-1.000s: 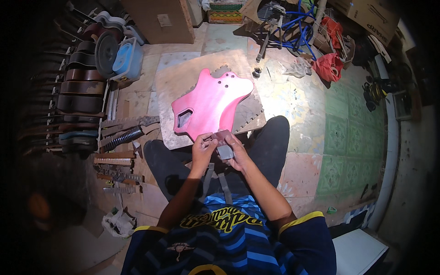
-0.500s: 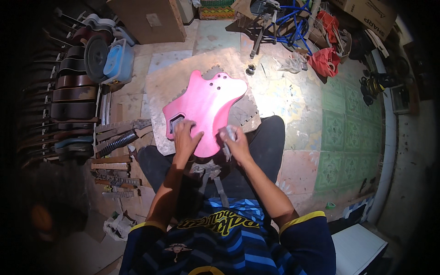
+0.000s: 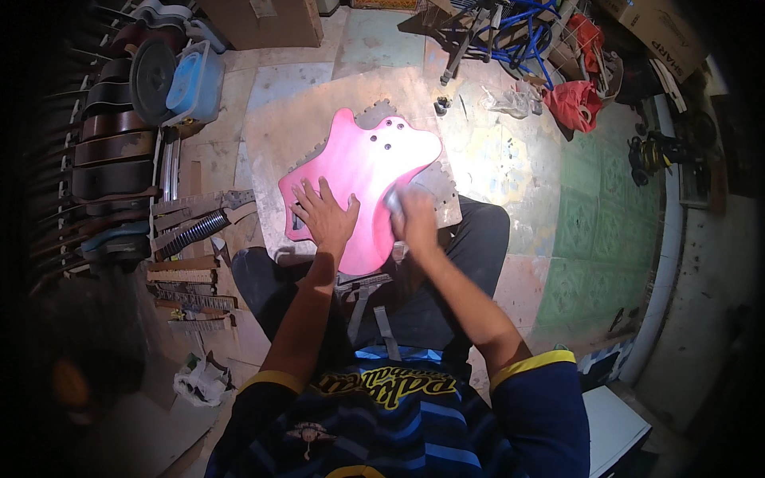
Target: The person sands the surface and edges of a pink guitar body using a block of sandpaper while holding it on a workbench.
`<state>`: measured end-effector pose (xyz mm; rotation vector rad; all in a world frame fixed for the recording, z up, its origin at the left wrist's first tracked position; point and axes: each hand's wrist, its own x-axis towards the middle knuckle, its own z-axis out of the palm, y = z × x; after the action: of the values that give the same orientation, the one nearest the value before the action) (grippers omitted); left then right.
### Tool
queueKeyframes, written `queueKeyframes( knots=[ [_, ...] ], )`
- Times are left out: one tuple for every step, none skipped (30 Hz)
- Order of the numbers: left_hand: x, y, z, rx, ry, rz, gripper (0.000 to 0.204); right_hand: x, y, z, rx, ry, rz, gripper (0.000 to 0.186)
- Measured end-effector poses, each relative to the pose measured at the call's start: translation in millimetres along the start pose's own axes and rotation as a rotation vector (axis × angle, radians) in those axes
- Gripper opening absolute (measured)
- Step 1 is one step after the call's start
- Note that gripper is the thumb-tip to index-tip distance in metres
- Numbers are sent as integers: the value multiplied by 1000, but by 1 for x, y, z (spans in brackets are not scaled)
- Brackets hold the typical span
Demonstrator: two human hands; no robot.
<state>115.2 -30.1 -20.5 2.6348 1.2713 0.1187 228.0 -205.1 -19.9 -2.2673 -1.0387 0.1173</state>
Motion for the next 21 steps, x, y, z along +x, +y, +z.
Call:
queueKeyframes(
  knots=[
    [-1,-1,0,10,-6,22,84,-29,-19,-2,57,-119,-17,57],
    [-3,0,-5,16,-6,46,85,-46,-34,-5,113,-106,-77,57],
    [-4,1,-7,26,-5,68,85,-44,-31,-7,93,-148,-89,57],
    [-3,2,-7,21,-12,78,85,-40,-24,-11,73,-191,-102,58],
    [0,3,-6,17,-19,86,86,-35,-16,-15,54,-234,-115,58],
    [0,1,-7,15,-33,100,86,-16,-4,-14,-10,-227,-41,58],
    [1,2,-7,24,-35,103,86,7,6,-14,-24,-67,-52,57],
    [2,2,-6,36,-37,101,86,21,2,-17,-42,15,-20,58],
    [4,3,-5,42,-36,104,87,30,-4,-21,-67,102,14,59],
    [5,3,-4,37,-42,106,87,18,-2,-12,-41,85,4,59],
    [1,4,-4,30,-54,104,87,-3,-4,-5,-16,68,-6,59],
    [-1,1,-6,33,-56,95,88,-31,-18,-6,79,-100,-11,60],
    [0,2,-7,27,-59,93,88,-55,-33,-11,65,-176,-33,61],
    [1,2,-7,25,-59,90,89,-56,-38,-16,98,-193,-55,62],
    [1,2,-7,27,-61,90,89,-57,-40,-20,132,-208,-74,62],
    [2,2,-7,25,-64,98,89,-47,-29,-21,43,-246,-49,60],
    [3,2,-6,23,-72,102,89,-28,-14,-18,-46,-285,-24,57],
    [2,3,-5,23,-83,101,89,-1,-9,-17,-87,-155,9,51],
    [2,2,-5,27,-91,99,89,25,-6,-17,-113,25,-48,50],
    [1,1,-5,23,-86,106,89,32,-10,-15,-77,84,2,52],
    [0,0,-5,22,-80,109,89,35,-16,-11,-38,141,48,53]
  ],
)
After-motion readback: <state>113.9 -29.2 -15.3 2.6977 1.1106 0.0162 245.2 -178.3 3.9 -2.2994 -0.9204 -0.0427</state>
